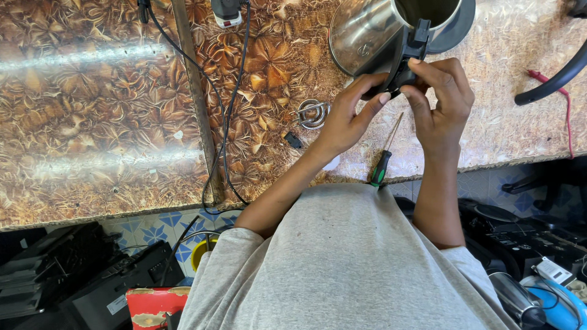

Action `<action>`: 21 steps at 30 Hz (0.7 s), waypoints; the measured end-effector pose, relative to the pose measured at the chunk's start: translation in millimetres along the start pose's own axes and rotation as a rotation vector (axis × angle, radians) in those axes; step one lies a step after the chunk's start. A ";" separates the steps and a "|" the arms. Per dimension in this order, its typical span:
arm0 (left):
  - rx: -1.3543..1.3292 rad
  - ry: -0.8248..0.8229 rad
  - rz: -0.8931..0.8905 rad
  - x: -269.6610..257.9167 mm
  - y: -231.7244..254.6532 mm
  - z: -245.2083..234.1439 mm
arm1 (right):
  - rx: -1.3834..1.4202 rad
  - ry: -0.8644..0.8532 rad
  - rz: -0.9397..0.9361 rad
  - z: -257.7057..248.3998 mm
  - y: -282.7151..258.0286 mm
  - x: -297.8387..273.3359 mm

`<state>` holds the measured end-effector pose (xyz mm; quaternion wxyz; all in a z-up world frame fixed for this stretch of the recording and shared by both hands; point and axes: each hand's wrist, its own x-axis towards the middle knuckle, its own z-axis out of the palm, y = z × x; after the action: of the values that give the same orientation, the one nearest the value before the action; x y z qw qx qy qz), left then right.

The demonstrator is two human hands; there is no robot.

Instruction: The person repairs an electric kettle by soldering wires, attaching a black plastic component to the kettle's handle, and securing it with a screwdriver. They then attach the kettle's handle and plug in the power cord.

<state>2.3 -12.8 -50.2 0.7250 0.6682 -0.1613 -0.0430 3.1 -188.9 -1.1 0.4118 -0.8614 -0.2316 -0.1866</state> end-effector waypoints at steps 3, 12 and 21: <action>-0.044 0.008 -0.021 0.1 -3.9 0.9 | 0.053 -0.023 0.008 -3.8 0.2 3.3; -0.039 -0.004 0.002 8.6 -0.7 -2.8 | 0.058 -0.185 0.032 -25.6 -4.9 25.8; -0.087 -0.006 -0.003 12.3 -9.3 0.4 | 0.164 -0.222 0.065 -29.4 0.5 34.0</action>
<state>15.3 -17.5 -57.1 0.7529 0.6360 -0.1607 -0.0531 27.5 -204.2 33.3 0.4584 -0.8473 -0.2621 -0.0570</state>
